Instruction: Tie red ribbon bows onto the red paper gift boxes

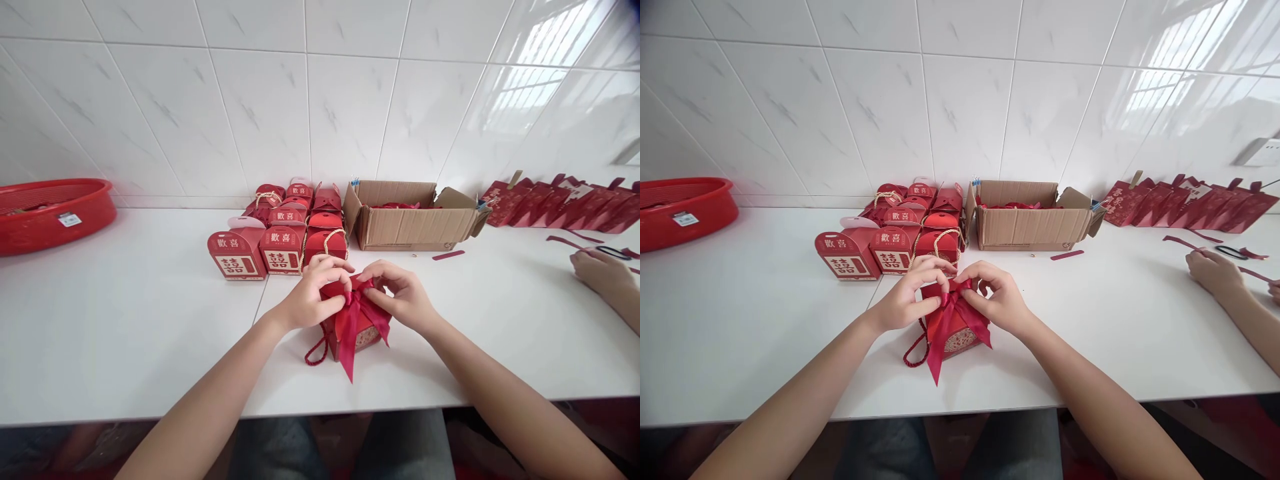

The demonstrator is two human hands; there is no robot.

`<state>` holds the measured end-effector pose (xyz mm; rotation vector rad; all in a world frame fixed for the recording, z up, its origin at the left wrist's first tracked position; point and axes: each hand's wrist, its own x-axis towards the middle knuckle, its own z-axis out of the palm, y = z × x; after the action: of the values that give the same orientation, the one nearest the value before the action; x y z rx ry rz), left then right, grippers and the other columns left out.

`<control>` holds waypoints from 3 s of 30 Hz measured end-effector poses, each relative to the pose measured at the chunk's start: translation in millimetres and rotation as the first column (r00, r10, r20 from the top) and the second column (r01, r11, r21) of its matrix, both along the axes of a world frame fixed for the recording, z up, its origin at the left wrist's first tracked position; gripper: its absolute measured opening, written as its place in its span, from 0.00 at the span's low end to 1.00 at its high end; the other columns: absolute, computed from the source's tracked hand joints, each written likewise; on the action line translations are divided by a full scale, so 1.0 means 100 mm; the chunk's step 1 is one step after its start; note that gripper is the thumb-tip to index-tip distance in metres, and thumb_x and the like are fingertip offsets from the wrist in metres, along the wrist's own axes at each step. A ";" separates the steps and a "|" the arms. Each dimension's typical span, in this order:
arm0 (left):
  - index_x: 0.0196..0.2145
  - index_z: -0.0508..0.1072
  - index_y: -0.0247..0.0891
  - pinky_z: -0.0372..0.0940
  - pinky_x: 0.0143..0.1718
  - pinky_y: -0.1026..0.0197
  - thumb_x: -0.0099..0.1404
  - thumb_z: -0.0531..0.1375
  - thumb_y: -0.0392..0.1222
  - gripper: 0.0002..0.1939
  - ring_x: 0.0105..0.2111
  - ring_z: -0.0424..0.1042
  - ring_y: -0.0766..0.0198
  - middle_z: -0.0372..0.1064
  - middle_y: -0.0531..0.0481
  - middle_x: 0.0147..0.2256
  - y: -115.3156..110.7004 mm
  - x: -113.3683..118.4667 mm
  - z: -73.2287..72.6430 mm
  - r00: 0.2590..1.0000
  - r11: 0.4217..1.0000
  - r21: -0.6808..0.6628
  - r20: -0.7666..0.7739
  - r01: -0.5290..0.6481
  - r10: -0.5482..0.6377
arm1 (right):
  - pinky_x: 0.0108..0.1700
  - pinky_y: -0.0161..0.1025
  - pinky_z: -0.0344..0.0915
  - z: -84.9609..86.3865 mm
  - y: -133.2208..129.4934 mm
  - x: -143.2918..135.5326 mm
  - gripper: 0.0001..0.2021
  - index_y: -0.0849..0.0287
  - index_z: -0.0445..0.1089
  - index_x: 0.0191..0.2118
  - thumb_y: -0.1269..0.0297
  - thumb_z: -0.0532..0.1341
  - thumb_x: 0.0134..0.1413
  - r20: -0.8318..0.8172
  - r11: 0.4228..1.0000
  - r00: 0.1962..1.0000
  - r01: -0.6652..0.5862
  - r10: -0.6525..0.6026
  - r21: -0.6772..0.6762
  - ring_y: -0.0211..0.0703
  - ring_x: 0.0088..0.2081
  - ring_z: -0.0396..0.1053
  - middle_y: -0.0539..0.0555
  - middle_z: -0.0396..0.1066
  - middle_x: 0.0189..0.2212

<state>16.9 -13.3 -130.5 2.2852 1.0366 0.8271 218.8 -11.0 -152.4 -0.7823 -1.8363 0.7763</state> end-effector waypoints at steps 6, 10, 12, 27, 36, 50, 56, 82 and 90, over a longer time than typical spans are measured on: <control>0.29 0.68 0.41 0.48 0.59 0.46 0.60 0.56 0.38 0.02 0.56 0.53 0.54 0.65 0.50 0.50 0.01 0.00 0.00 0.999 0.999 -0.014 -0.002 0.033 -0.033 | 0.30 0.37 0.61 -0.01 0.00 0.01 0.05 0.56 0.72 0.38 0.66 0.60 0.55 0.036 1.000 0.999 0.021 -0.022 0.010 0.38 0.30 0.64 0.54 0.71 0.34; 0.28 0.68 0.41 0.50 0.59 0.47 0.62 0.56 0.43 0.06 0.56 0.54 0.54 0.65 0.50 0.51 -0.01 0.01 -0.02 1.000 1.000 -0.001 0.001 0.030 -0.030 | 0.31 0.37 0.61 0.00 0.00 0.02 0.06 0.56 0.71 0.38 0.67 0.60 0.54 0.048 0.999 0.999 0.021 -0.022 0.025 0.38 0.29 0.63 0.53 0.70 0.33; 0.28 0.69 0.41 0.49 0.59 0.47 0.63 0.56 0.44 0.08 0.56 0.54 0.54 0.66 0.50 0.51 -0.01 0.01 -0.03 1.000 1.000 0.013 -0.010 0.026 -0.026 | 0.31 0.38 0.61 -0.01 0.01 0.02 0.06 0.56 0.70 0.39 0.67 0.60 0.54 0.043 1.000 0.999 0.006 -0.007 0.007 0.38 0.30 0.63 0.53 0.71 0.34; 0.27 0.68 0.41 0.51 0.58 0.48 0.65 0.54 0.45 0.11 0.54 0.57 0.56 0.69 0.50 0.48 0.00 0.01 -0.02 0.999 1.000 -0.010 0.039 -0.023 0.024 | 0.29 0.36 0.62 0.03 0.02 0.14 0.10 0.55 0.69 0.43 0.63 0.62 0.55 -0.088 0.934 0.966 -0.259 0.245 -0.244 0.35 0.26 0.60 0.52 0.69 0.35; 0.26 0.68 0.40 0.53 0.57 0.50 0.66 0.52 0.46 0.14 0.53 0.57 0.56 0.69 0.50 0.47 0.00 0.00 -0.01 0.999 1.000 -0.003 0.035 -0.019 0.019 | 0.27 0.37 0.60 0.08 -0.07 0.00 0.09 0.57 0.76 0.33 0.58 0.61 0.56 0.163 0.999 0.987 -0.010 0.016 -0.039 0.35 0.24 0.59 0.51 0.66 0.25; 0.22 0.64 0.39 0.53 0.56 0.49 0.64 0.54 0.44 0.13 0.50 0.58 0.56 0.69 0.50 0.43 0.05 -0.02 -0.01 0.998 0.998 0.029 0.000 -0.064 0.064 | 0.32 0.38 0.65 0.07 -0.05 0.05 0.08 0.55 0.77 0.36 0.63 0.60 0.57 0.255 0.972 0.950 -0.214 0.183 0.099 0.40 0.28 0.68 0.53 0.72 0.27; 0.22 0.63 0.38 0.52 0.54 0.49 0.63 0.55 0.42 0.12 0.48 0.58 0.56 0.67 0.50 0.39 0.08 -0.06 -0.01 0.994 0.992 0.078 -0.031 -0.103 0.106 | 0.32 0.38 0.65 0.09 -0.05 0.06 0.08 0.56 0.77 0.36 0.64 0.60 0.57 0.302 0.966 0.932 -0.240 0.201 0.099 0.39 0.27 0.68 0.53 0.76 0.28; 0.18 0.47 0.41 0.62 0.43 0.56 0.54 0.65 0.43 0.26 0.46 0.66 0.55 0.72 0.48 0.25 0.00 0.12 -0.16 0.977 0.985 -0.168 0.213 0.043 -0.006 | 0.29 0.32 0.59 -0.01 0.07 0.06 0.09 0.59 0.66 0.31 0.66 0.67 0.49 -0.331 0.854 0.935 -0.271 0.125 -0.444 0.31 0.27 0.63 0.47 0.67 0.26; 0.20 0.54 0.38 0.62 0.40 0.59 0.61 0.59 0.45 0.19 0.38 0.70 0.61 0.71 0.48 0.33 -0.03 0.09 -0.07 0.940 0.938 -0.319 0.340 0.135 -0.020 | 0.30 0.34 0.63 0.08 0.01 0.10 0.08 0.60 0.71 0.30 0.61 0.66 0.50 -0.165 0.882 0.975 -0.205 0.148 -0.424 0.35 0.28 0.66 0.50 0.70 0.27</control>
<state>26.1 -16.0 -137.5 1.8086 0.8513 0.8863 228.3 -10.2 -144.5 -0.8285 -1.6493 1.3628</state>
